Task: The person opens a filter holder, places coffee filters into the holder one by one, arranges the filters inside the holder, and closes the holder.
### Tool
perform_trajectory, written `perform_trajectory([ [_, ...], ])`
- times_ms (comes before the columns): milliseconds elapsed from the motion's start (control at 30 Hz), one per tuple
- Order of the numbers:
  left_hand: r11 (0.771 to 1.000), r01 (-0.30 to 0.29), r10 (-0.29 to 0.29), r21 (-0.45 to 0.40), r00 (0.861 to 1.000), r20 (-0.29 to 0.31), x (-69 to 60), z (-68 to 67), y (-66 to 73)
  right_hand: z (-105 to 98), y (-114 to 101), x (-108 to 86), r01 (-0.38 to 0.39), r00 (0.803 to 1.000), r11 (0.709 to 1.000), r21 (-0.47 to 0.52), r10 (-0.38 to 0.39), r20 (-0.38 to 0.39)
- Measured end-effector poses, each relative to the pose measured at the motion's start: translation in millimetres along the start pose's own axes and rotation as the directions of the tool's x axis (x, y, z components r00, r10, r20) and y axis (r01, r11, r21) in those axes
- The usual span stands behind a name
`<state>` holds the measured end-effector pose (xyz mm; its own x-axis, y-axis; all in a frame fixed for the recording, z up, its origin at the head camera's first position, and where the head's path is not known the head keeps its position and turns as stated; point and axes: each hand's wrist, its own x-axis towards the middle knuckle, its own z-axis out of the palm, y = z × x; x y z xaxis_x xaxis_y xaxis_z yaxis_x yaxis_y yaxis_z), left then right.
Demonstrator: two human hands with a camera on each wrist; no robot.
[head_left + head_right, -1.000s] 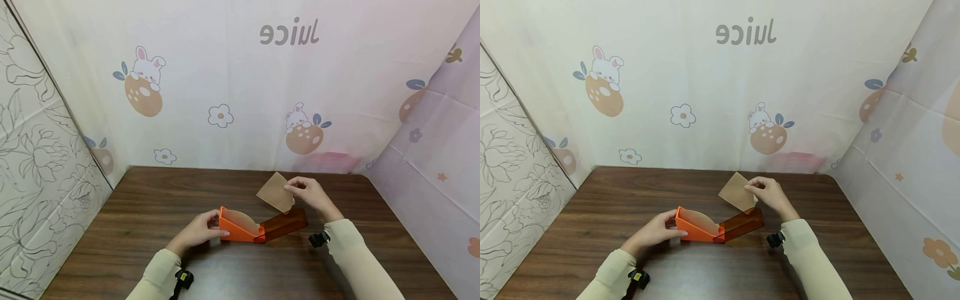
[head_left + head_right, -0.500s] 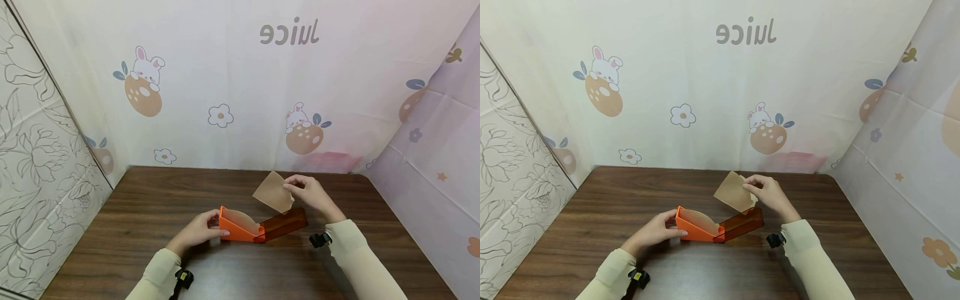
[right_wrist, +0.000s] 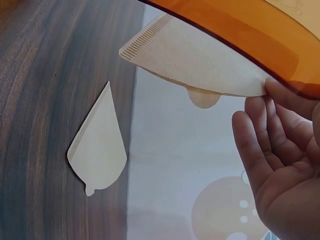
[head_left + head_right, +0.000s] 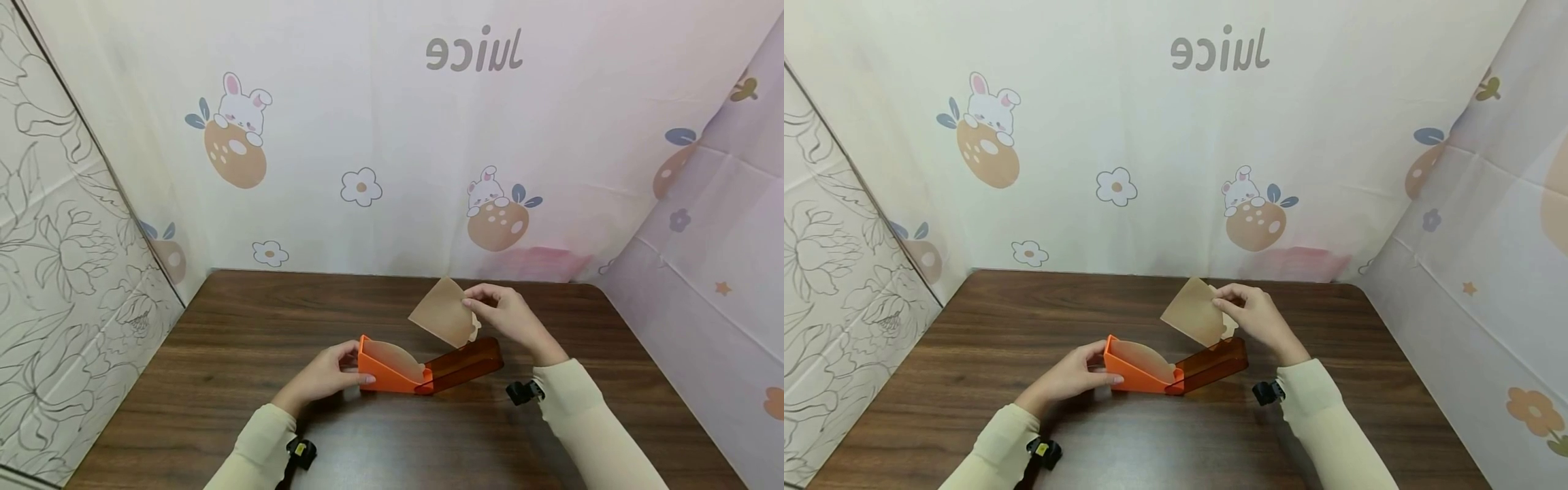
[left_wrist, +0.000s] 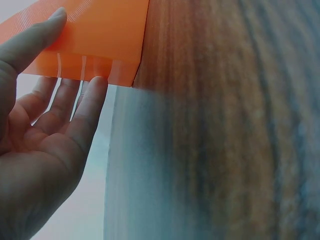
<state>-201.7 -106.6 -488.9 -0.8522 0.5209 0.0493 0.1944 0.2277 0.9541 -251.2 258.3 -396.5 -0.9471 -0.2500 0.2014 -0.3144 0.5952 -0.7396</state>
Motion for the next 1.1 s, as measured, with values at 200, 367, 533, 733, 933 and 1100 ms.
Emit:
perform_trajectory([
  [200, 1.000, 0.001, -0.001, 0.015, 1.000, 0.001, -1.3, -0.6, 2.5, -4.2, -27.0, -7.5, 0.035, 0.999, 0.999, 0.018, -0.035, 0.008],
  [367, 1.000, 0.001, -0.001, 0.006, 1.000, -0.001, 0.0, -0.7, 1.3, -5.2, -43.8, -11.8, 0.042, 0.999, 0.999, 0.031, -0.042, 0.010],
  [533, 1.000, 0.003, -0.003, -0.002, 1.000, -0.003, 0.2, -0.4, 0.7, -1.1, -26.8, -6.6, 0.038, 0.999, 0.999, 0.034, -0.039, 0.010],
  [733, 1.000, 0.007, -0.008, -0.007, 1.000, -0.004, -0.4, -0.4, 1.3, -0.5, -22.8, -4.9, 0.061, 0.998, 0.996, 0.063, -0.061, 0.002],
  [933, 1.000, 0.012, -0.012, -0.005, 1.000, -0.005, -0.3, -0.5, 1.2, -1.1, -29.0, -6.9, 0.067, 0.998, 0.995, 0.076, -0.067, 0.000],
  [1100, 1.000, 0.007, -0.007, -0.008, 1.000, -0.002, 0.4, -0.4, 0.3, -1.6, -34.2, -9.0, 0.065, 0.998, 0.995, 0.079, -0.066, 0.004],
])
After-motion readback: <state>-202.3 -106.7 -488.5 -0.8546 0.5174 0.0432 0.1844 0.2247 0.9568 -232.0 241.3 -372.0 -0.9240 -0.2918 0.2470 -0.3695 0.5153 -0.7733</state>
